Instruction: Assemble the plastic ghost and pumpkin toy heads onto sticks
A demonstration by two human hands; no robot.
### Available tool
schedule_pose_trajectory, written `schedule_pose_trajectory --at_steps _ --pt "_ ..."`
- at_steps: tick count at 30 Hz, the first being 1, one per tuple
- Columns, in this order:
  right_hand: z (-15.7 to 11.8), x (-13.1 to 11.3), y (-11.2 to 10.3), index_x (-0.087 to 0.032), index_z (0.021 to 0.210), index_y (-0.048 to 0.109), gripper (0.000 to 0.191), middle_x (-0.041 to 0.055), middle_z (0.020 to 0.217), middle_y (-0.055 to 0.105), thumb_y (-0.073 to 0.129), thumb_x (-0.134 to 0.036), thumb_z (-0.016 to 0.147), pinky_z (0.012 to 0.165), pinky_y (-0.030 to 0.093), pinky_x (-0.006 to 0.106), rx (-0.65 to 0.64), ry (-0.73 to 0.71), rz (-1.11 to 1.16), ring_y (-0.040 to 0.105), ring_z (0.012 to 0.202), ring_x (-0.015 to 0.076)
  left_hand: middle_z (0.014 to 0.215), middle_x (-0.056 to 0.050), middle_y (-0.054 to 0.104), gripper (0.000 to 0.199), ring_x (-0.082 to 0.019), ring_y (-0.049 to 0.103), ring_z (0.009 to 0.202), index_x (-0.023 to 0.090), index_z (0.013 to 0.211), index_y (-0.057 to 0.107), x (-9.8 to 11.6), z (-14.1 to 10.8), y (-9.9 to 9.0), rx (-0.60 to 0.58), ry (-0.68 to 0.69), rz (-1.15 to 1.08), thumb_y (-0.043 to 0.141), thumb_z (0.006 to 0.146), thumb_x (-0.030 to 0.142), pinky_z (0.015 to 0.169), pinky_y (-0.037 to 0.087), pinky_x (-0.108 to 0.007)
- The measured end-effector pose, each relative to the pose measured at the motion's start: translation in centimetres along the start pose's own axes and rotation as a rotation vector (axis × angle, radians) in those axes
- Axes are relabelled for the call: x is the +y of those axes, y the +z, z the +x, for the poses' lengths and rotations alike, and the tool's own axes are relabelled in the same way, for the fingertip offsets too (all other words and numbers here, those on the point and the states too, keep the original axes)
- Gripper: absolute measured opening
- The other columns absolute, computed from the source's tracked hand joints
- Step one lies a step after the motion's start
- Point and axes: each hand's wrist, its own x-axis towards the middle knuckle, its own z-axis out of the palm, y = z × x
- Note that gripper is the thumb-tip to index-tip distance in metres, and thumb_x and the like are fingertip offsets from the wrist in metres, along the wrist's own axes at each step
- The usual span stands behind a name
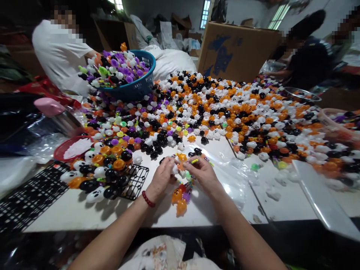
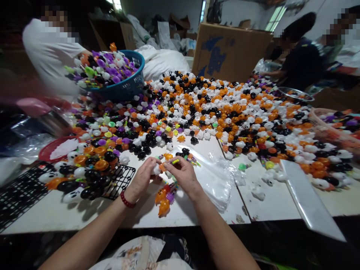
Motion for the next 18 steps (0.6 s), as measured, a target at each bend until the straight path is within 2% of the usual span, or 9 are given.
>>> schedule_pose_trajectory --at_steps 6,10,15,18 --pt "0.2 -0.4 -0.8 -0.020 0.071 0.056 0.035 -0.0063 0.057 0.052 0.076 -0.049 0.074 0.049 0.030 0.023 -0.114 0.062 -0.100 0.042 0.050 0.0090 0.066 0.003 0.049 0.033 -0.012 0.044 0.059 0.021 0.076 0.049 -0.6 0.2 0.2 0.073 0.131 0.218 0.044 0.094 0.049 0.055 0.036 -0.023" --pt "0.2 -0.4 -1.1 -0.021 0.069 0.055 0.036 -0.0066 0.053 0.050 0.077 -0.048 0.072 0.047 0.030 0.023 -0.131 0.128 -0.020 0.040 0.047 0.0087 0.065 0.003 0.052 0.034 -0.012 0.044 0.057 0.021 0.077 0.053 -1.2 0.5 0.2 0.036 0.112 0.186 0.045 0.093 0.050 0.054 0.035 -0.025" --pt "-0.1 0.3 -1.0 -0.020 0.070 0.057 0.033 -0.0066 0.053 0.053 0.080 -0.043 0.071 0.047 0.031 0.022 -0.117 0.172 0.083 0.042 0.046 0.0081 0.068 0.001 0.055 0.035 -0.013 0.047 0.060 0.020 0.076 0.054 -1.7 0.6 0.1 0.071 0.146 0.265 0.044 0.094 0.048 0.057 0.037 -0.026" --pt "-0.5 0.7 -0.9 -0.020 0.072 0.057 0.033 -0.0062 0.057 0.056 0.081 -0.042 0.070 0.049 0.035 0.021 -0.082 0.186 0.186 0.047 0.049 0.0080 0.068 0.001 0.055 0.036 -0.014 0.049 0.061 0.020 0.079 0.055 -1.9 0.6 0.3 0.083 0.120 0.284 0.040 0.096 0.049 0.059 0.039 -0.026"
